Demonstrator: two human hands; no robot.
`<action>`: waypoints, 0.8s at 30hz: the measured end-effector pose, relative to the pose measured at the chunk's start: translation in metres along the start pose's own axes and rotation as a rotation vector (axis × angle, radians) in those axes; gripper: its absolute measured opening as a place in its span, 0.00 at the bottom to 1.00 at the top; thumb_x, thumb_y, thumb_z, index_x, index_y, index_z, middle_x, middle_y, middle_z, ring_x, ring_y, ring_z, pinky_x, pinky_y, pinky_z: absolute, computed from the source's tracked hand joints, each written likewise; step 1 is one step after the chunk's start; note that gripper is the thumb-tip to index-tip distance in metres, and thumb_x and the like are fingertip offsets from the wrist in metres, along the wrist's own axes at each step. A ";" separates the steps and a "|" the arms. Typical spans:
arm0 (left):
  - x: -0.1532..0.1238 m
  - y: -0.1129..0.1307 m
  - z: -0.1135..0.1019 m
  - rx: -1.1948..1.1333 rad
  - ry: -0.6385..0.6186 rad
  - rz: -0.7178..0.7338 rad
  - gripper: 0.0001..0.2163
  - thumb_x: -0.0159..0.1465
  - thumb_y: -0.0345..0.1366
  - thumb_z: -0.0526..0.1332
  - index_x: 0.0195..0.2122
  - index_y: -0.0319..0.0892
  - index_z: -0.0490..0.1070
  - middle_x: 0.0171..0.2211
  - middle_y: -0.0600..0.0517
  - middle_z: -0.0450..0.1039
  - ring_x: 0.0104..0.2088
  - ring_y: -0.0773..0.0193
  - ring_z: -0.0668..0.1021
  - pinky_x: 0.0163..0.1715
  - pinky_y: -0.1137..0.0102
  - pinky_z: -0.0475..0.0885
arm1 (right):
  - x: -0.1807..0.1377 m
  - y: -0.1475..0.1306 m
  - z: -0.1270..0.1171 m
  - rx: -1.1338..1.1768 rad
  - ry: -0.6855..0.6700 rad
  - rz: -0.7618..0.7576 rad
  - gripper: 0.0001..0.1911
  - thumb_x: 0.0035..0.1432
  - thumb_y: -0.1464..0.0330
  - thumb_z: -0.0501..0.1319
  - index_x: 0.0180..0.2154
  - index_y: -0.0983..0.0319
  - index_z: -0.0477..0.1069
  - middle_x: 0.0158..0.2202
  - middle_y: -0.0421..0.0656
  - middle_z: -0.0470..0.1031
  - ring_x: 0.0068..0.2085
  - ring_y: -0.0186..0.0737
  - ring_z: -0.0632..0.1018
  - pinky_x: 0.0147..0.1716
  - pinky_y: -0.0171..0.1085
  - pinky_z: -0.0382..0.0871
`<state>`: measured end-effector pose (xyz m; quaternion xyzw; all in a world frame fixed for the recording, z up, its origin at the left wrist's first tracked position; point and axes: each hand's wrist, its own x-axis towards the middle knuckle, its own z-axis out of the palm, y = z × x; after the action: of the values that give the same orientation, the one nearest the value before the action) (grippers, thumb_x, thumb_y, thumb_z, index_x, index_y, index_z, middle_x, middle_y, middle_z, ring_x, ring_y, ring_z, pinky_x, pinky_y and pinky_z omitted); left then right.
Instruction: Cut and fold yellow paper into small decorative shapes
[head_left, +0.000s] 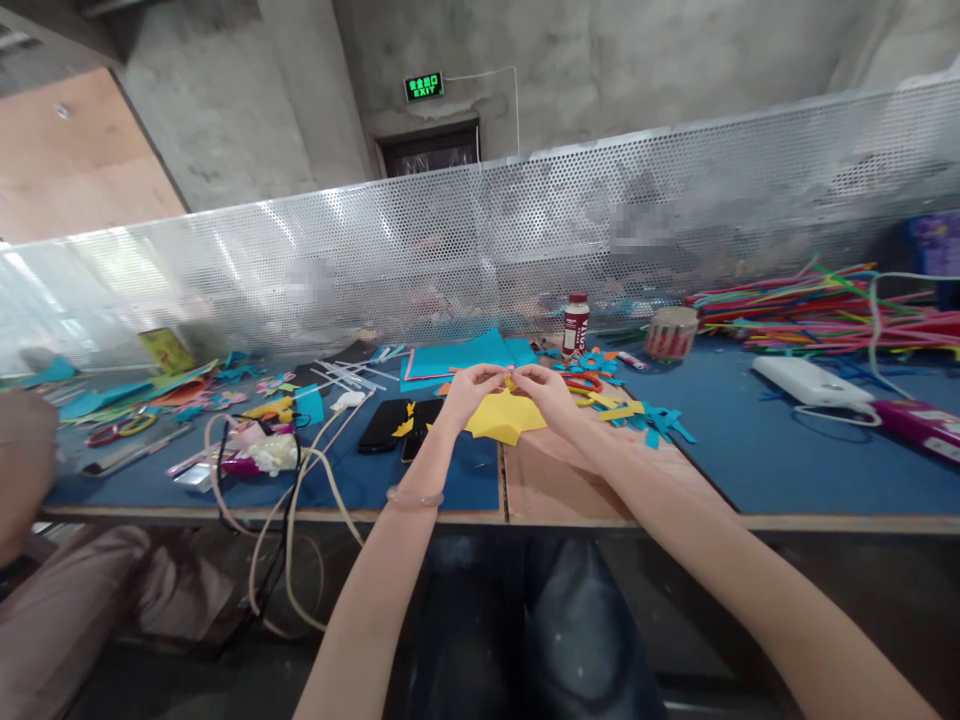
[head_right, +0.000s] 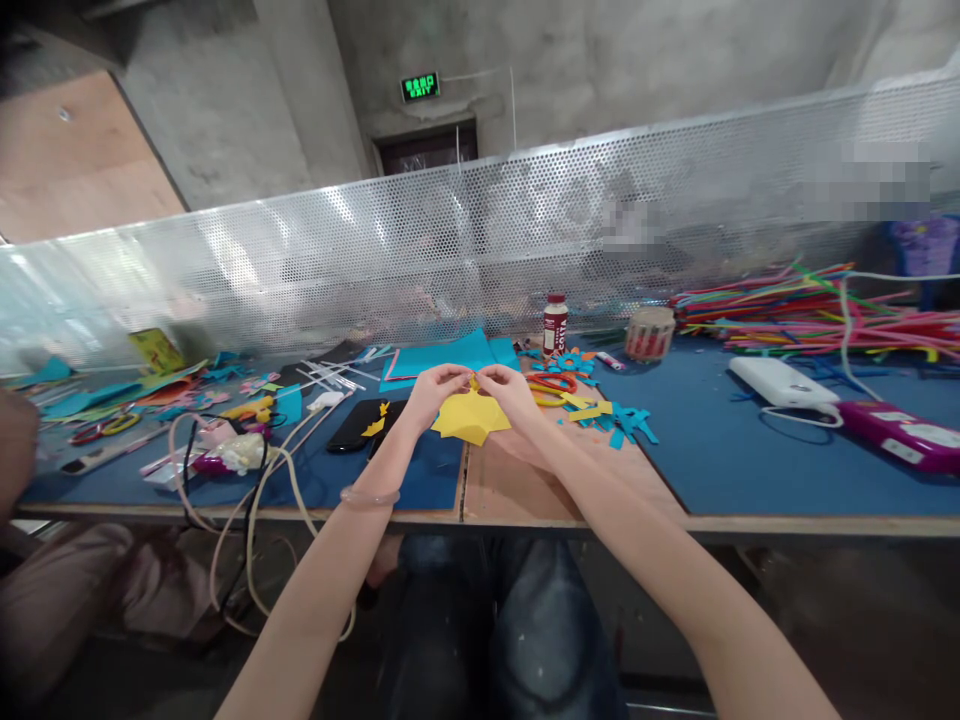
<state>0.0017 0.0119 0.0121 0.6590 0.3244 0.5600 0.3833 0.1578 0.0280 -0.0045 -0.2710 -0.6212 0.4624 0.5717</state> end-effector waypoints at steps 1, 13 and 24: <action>0.000 0.000 0.000 0.002 0.001 0.000 0.13 0.53 0.41 0.63 0.35 0.38 0.74 0.36 0.47 0.75 0.34 0.64 0.75 0.40 0.65 0.71 | -0.001 -0.002 0.000 -0.011 0.003 0.002 0.13 0.46 0.58 0.64 0.28 0.62 0.71 0.28 0.41 0.73 0.31 0.35 0.73 0.33 0.36 0.67; 0.000 -0.001 0.001 0.015 -0.001 -0.002 0.13 0.53 0.42 0.63 0.35 0.38 0.73 0.34 0.48 0.74 0.33 0.65 0.75 0.39 0.66 0.71 | -0.001 -0.005 0.001 -0.085 0.014 -0.013 0.13 0.45 0.58 0.62 0.26 0.62 0.71 0.27 0.41 0.72 0.31 0.35 0.71 0.30 0.34 0.64; 0.000 -0.001 0.000 0.014 -0.018 0.001 0.13 0.53 0.42 0.63 0.34 0.38 0.71 0.35 0.48 0.73 0.35 0.64 0.75 0.38 0.66 0.72 | -0.002 -0.001 0.002 -0.060 0.007 -0.030 0.14 0.46 0.57 0.63 0.29 0.62 0.73 0.30 0.42 0.73 0.33 0.37 0.72 0.35 0.36 0.66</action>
<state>0.0018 0.0121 0.0116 0.6667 0.3246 0.5520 0.3813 0.1562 0.0255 -0.0038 -0.2802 -0.6369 0.4338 0.5724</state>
